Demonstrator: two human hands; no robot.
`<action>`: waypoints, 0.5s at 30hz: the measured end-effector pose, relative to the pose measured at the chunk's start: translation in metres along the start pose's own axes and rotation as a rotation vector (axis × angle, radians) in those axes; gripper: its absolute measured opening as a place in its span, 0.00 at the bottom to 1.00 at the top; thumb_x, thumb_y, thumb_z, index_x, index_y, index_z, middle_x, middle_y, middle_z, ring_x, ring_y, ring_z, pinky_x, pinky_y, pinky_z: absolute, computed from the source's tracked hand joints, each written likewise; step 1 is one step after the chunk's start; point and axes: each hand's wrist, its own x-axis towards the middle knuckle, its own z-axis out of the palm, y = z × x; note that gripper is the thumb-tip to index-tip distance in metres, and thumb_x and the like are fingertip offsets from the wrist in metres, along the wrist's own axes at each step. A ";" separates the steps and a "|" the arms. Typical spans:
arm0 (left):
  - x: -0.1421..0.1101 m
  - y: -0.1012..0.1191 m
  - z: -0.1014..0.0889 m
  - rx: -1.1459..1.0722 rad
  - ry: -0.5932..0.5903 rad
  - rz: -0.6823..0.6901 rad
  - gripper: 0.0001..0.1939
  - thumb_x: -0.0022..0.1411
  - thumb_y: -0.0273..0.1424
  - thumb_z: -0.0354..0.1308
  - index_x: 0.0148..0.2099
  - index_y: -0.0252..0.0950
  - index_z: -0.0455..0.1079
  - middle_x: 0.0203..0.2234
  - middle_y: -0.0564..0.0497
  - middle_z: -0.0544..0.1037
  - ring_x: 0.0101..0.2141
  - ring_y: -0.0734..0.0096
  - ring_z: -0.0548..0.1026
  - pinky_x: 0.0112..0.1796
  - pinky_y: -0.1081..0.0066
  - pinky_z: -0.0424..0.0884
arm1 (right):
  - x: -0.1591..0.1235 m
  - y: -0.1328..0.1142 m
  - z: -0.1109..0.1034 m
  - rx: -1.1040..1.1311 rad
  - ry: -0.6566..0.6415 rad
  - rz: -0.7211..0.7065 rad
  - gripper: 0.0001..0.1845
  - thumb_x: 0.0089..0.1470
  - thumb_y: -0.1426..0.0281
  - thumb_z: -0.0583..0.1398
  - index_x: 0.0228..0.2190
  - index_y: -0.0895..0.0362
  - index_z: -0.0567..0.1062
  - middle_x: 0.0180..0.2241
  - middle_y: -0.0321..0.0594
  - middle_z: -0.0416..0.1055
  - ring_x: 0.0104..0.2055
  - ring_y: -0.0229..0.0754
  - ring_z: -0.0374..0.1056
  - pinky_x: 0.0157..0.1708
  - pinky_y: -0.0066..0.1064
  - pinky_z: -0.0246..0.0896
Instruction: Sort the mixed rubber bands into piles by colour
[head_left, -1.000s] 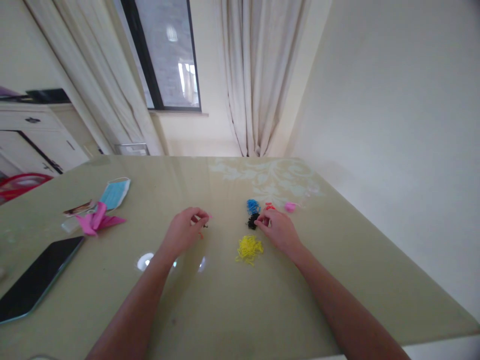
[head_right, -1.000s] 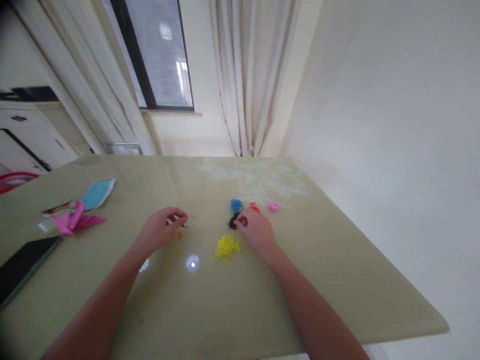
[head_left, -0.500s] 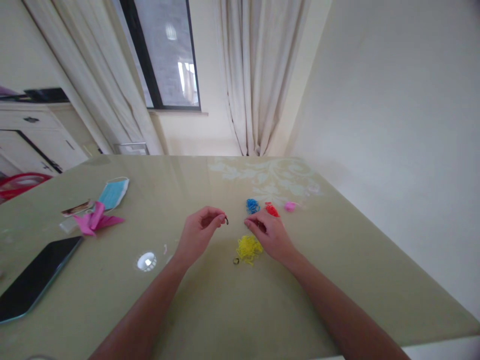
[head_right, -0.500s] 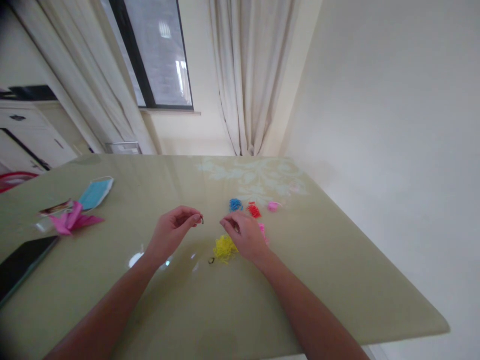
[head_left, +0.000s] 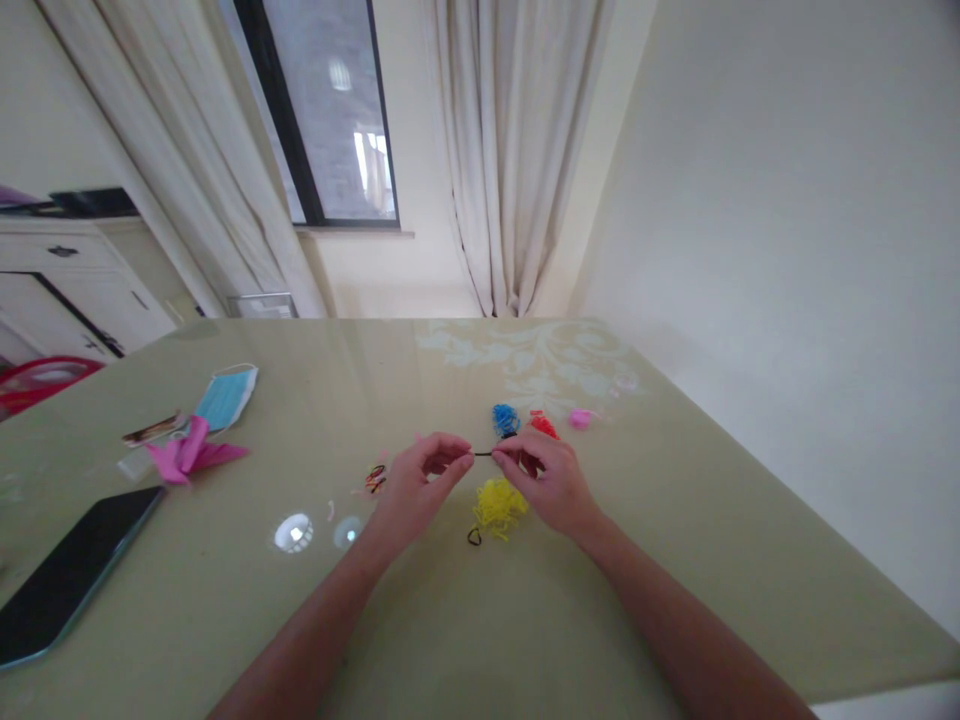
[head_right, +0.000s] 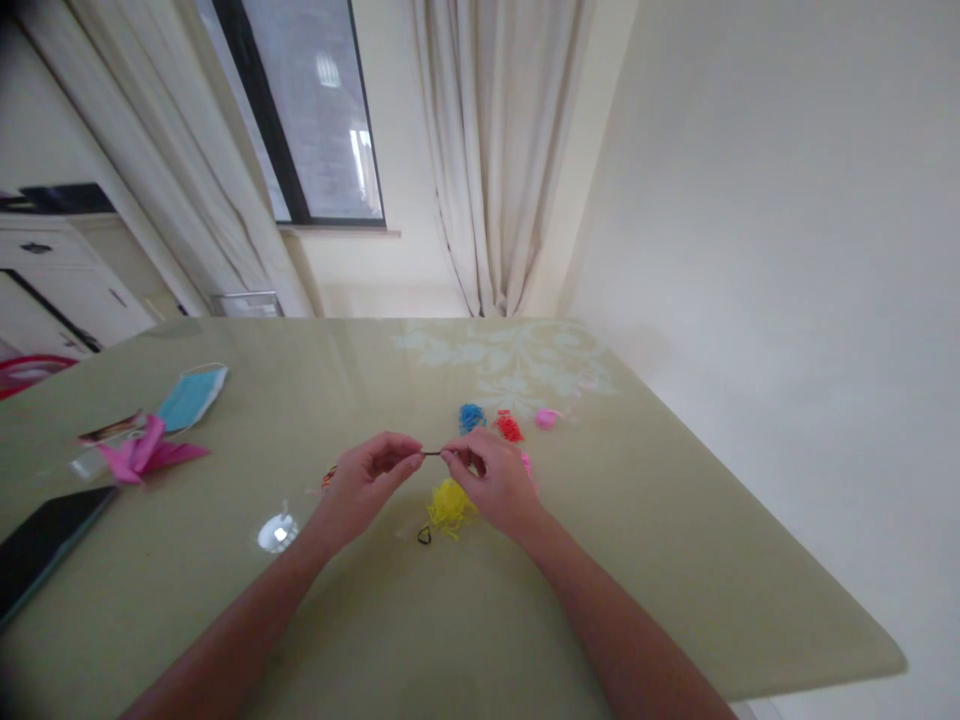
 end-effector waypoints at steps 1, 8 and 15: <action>0.000 0.001 -0.005 0.074 -0.032 -0.008 0.13 0.65 0.42 0.62 0.43 0.38 0.78 0.36 0.48 0.85 0.36 0.65 0.81 0.37 0.68 0.75 | 0.002 0.004 -0.003 -0.016 0.005 0.031 0.10 0.63 0.64 0.62 0.35 0.55 0.82 0.27 0.38 0.75 0.25 0.39 0.63 0.28 0.31 0.57; -0.010 -0.001 -0.017 0.457 -0.425 -0.107 0.08 0.59 0.39 0.63 0.32 0.41 0.80 0.27 0.53 0.82 0.29 0.64 0.78 0.29 0.70 0.66 | 0.008 0.036 -0.013 -0.230 -0.082 0.131 0.09 0.61 0.69 0.62 0.34 0.55 0.84 0.33 0.40 0.80 0.28 0.39 0.66 0.33 0.32 0.59; -0.012 -0.001 -0.004 0.509 -0.535 -0.159 0.10 0.55 0.38 0.65 0.37 0.39 0.80 0.30 0.52 0.83 0.32 0.65 0.79 0.30 0.71 0.64 | 0.006 0.049 -0.005 -0.356 -0.125 0.173 0.09 0.61 0.70 0.64 0.38 0.54 0.86 0.36 0.42 0.79 0.30 0.41 0.68 0.36 0.34 0.62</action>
